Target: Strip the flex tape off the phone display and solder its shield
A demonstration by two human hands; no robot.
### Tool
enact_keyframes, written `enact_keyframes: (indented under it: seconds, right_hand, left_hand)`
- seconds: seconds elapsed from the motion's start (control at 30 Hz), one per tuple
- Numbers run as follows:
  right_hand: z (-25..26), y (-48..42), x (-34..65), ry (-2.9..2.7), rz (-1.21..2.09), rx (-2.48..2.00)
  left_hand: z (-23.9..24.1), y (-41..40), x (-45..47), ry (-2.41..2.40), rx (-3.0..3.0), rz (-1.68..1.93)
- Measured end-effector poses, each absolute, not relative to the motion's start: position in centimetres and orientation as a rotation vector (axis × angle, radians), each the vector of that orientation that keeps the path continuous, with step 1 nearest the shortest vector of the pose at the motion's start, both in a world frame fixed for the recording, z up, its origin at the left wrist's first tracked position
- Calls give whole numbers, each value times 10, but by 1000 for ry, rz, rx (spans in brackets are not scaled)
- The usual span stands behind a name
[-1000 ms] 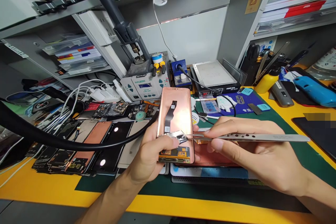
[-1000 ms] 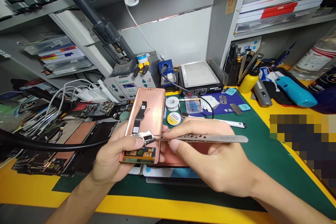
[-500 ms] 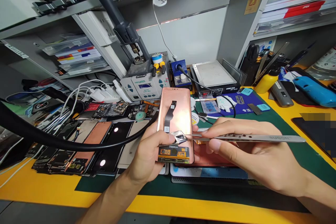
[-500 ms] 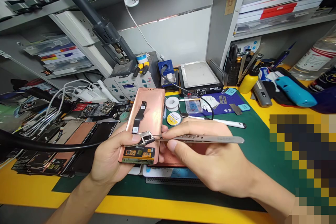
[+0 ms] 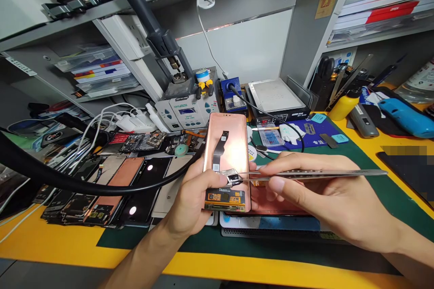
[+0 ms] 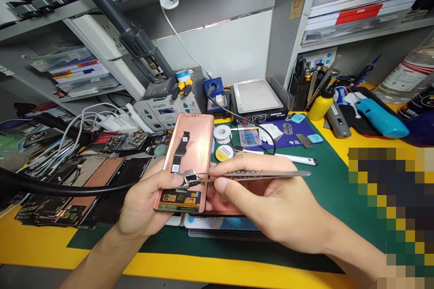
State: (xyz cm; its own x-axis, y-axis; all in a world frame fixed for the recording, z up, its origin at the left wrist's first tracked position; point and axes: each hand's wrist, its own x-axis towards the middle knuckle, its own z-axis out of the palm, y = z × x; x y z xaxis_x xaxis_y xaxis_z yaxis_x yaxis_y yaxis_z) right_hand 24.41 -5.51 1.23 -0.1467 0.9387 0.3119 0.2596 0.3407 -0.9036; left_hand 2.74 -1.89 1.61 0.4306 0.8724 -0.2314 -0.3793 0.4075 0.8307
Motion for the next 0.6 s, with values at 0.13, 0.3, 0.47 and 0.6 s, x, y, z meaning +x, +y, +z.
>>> enact_keyframes:
  seconds: [0.13, 0.3, 0.47, 0.6]
  right_hand:
    - [16, -58, 238, -1344, 1305, -1071]
    - [26, -63, 227, -945, 1586, -1028]
    - [30, -62, 225, -898, 1608, -1009]
    - [30, -61, 228, -931, 1602, -1041]
  left_hand:
    - [15, -20, 27, 785, 791, 893]
    - [14, -21, 26, 731, 794, 828]
    - [15, -22, 25, 777, 825, 790]
    - [15, -22, 24, 737, 839, 778]
